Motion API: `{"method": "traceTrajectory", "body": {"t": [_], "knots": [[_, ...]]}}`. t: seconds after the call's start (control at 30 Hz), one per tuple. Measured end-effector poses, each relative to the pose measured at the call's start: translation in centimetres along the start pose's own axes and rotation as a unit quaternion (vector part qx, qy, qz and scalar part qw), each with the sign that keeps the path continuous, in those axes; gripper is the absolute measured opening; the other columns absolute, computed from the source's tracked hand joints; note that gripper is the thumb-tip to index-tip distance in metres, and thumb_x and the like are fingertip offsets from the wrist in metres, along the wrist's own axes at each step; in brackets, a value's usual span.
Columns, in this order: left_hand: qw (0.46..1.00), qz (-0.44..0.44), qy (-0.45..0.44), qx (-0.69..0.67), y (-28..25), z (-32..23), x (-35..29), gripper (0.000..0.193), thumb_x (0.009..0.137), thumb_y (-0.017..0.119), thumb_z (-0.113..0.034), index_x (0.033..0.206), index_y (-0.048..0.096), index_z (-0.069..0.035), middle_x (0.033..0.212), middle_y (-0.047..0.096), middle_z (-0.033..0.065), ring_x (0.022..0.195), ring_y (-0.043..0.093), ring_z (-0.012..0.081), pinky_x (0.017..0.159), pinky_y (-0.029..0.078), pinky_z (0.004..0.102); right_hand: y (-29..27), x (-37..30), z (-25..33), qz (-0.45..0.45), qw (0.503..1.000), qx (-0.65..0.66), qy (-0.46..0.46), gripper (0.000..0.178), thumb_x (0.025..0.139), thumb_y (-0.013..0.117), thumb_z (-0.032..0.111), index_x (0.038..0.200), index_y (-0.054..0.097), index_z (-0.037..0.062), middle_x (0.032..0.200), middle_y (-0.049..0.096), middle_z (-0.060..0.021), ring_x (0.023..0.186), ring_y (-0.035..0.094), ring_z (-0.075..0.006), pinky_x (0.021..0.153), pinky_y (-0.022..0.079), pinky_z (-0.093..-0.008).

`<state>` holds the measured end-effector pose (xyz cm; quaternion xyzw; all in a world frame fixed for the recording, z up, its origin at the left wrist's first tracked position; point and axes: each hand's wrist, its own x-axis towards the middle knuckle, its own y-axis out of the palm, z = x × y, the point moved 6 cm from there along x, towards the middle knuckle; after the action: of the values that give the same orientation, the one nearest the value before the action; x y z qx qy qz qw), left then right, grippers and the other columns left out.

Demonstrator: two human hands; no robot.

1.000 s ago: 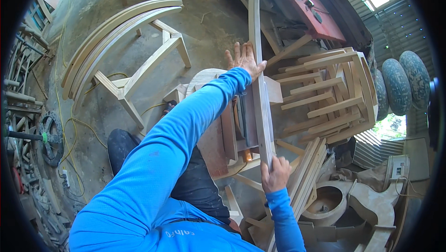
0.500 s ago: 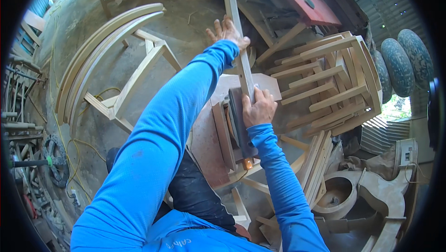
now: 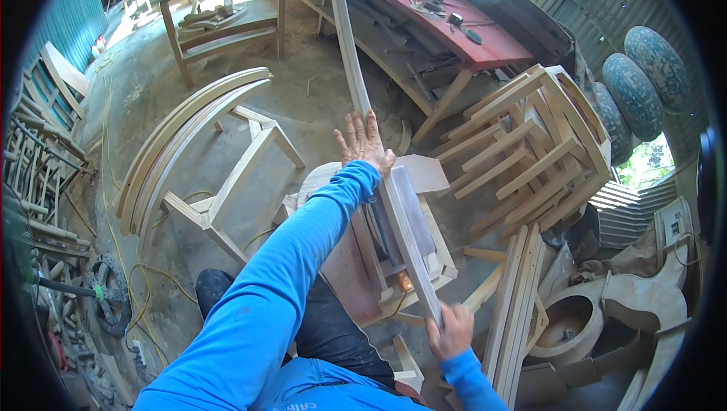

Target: Sanding curved wooden furniture components using a fixed belt sander.

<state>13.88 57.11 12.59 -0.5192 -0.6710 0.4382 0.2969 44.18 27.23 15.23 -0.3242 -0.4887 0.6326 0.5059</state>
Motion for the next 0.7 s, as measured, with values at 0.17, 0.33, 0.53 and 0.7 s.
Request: {"method": "traceTrajectory", "body": {"t": [0.17, 0.33, 0.53, 0.7], "knots": [[0.998, -0.01, 0.065, 0.013, 2.7, -1.4, -7.0, 0.107, 0.09, 0.059, -0.054, 0.167, 0.001, -0.008, 0.172, -0.005, 0.0238, 0.16, -0.013, 0.0381, 0.124, -0.01, 0.062, -8.7, -13.5, -4.8, 0.059, 0.997, 0.023, 0.032, 0.037, 0.074, 0.077, 0.017, 0.107, 0.07, 0.0023, 0.089, 0.059, -0.0168, 0.083, 0.055, -0.0378, 0.074, 0.046, -0.0469], [0.998, 0.003, 0.054, -0.009, 5.2, -3.7, -13.3, 0.104, 0.093, 0.055, -0.059, 0.166, 0.005, -0.005, 0.173, -0.002, 0.0233, 0.16, -0.011, 0.0375, 0.124, -0.01, 0.0619, -13.4, -16.0, -4.4, 0.059, 0.997, -0.025, 0.032, 0.038, 0.07, 0.076, 0.011, 0.105, 0.069, -0.0019, 0.089, 0.057, -0.0182, 0.082, 0.054, -0.0387, 0.072, 0.046, -0.0456], [0.994, -0.002, 0.1, 0.052, 3.0, -2.8, -8.0, 0.095, 0.097, 0.046, -0.061, 0.166, 0.011, -0.005, 0.173, 0.005, 0.0196, 0.16, -0.009, 0.0357, 0.123, -0.01, 0.0628, -11.2, -11.3, -1.7, 0.062, 0.996, -0.047, 0.046, 0.035, 0.078, 0.075, 0.014, 0.11, 0.068, 0.004, 0.09, 0.057, -0.0146, 0.086, 0.055, -0.0361, 0.077, 0.047, -0.0455], [0.991, -0.082, 0.083, -0.072, -1.8, -0.4, -6.0, 0.088, 0.092, 0.059, -0.062, 0.161, 0.035, -0.013, 0.17, 0.02, 0.0221, 0.16, -0.001, 0.0385, 0.123, -0.002, 0.0657, -4.7, -1.7, -0.8, 0.002, 1.0, -0.019, 0.0, 0.03, 0.081, 0.073, 0.013, 0.109, 0.068, 0.0035, 0.093, 0.058, -0.0163, 0.088, 0.056, -0.0372, 0.078, 0.048, -0.0459]]}}
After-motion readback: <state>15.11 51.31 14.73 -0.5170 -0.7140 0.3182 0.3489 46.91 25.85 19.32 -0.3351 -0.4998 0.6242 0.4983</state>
